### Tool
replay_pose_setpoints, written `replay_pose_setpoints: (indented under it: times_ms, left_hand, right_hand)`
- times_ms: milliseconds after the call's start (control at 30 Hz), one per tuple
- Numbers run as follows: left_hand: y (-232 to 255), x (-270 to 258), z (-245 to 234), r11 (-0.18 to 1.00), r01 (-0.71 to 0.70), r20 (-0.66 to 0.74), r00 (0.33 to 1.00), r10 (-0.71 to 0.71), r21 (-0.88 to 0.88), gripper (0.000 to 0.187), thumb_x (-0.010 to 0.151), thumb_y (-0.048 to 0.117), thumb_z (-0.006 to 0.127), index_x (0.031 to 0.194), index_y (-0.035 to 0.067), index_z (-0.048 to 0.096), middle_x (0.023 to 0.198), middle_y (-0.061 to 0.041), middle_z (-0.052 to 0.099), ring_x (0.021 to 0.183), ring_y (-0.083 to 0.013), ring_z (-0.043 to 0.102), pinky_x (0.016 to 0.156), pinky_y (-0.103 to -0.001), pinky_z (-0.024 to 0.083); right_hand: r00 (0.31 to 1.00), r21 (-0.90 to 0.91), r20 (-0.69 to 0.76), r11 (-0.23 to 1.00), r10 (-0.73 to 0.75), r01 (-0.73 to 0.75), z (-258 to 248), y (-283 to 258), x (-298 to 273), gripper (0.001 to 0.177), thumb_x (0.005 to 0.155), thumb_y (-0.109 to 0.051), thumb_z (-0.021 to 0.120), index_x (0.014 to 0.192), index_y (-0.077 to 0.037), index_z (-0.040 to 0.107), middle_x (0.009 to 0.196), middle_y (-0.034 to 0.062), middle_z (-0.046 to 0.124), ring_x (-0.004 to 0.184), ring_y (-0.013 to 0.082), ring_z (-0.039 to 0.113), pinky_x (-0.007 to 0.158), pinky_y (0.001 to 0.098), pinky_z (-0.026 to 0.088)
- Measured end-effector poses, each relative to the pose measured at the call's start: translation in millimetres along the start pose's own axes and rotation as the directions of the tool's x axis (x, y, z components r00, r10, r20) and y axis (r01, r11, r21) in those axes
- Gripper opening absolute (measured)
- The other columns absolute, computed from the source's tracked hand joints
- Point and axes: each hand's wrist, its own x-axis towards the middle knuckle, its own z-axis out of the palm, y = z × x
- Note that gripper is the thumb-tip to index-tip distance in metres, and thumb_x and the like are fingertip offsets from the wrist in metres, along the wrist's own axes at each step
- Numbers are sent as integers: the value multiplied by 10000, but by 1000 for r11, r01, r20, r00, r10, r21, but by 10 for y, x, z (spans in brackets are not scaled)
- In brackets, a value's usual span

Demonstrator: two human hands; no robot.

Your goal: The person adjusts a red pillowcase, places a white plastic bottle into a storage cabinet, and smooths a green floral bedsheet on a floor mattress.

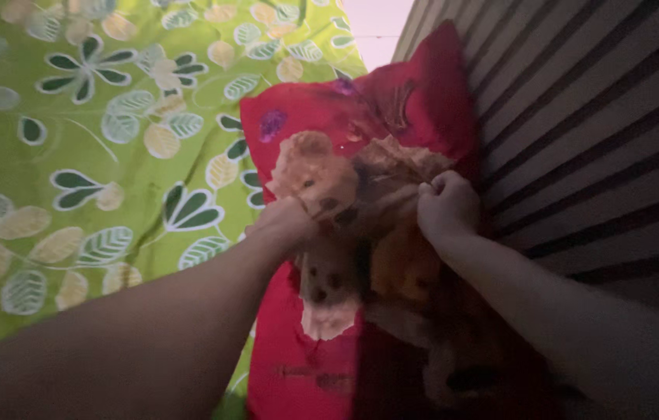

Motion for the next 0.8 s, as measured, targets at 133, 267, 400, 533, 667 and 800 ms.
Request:
replay_pose_setpoints:
  times_ms: [133,267,400,533,667,800]
  left_hand:
    - [48,-376,-441,998,-18,-78,997,14,-55,448,847,327,682,1254,144,723,1334,-161,678,1242,-364,648,1023,-514,513]
    - [-139,-384,-796,998,-65,-72,995,66,24,411,917,332,625,1260,130,728,1322,-167,691,1282,-339,633,1098,-468,466]
    - [-448,-136,-1283,852,-436,-228,833,504,291,435,908,323,657,1315,170,663,1414,-114,613,1364,-285,536,1174,-442,368]
    - [-559,-129,-2084,287,-655,-76,330,941,699,672,730,292,831,1355,304,582,1525,75,566,1453,-98,475,1253,-361,308]
    - [-545,-451,-2858,304,-613,-90,354,931,729,676,730,297,832,1358,296,580,1519,65,567,1446,-107,479,1245,-362,314]
    - [-560,-892,-3610,356,-560,-128,405,905,748,681,730,304,832,1361,286,577,1512,53,568,1436,-119,484,1234,-364,321]
  right_hand:
    - [992,17,-71,994,-108,110,-297,-304,-38,221,961,-245,682,942,-27,652,904,152,693,876,317,676,823,442,521]
    - [982,69,-53,980,-183,186,-616,-764,-80,184,917,-216,696,877,-46,641,832,128,680,828,295,685,799,433,528]
    - [975,109,3,969,-222,220,-832,-1324,-93,188,901,-218,697,838,-48,648,829,121,692,821,286,693,802,434,541]
    - [936,115,-120,932,-331,345,-1041,-1957,-165,198,854,-229,746,829,-60,647,836,149,684,819,328,665,795,455,529]
    - [959,110,-70,953,-274,281,-1422,-2748,-249,226,842,-297,781,819,-84,706,888,166,725,880,340,688,840,452,528]
    - [961,115,23,956,-274,270,-1783,-3497,-378,262,913,-298,732,827,-51,723,891,186,753,882,346,735,868,458,546]
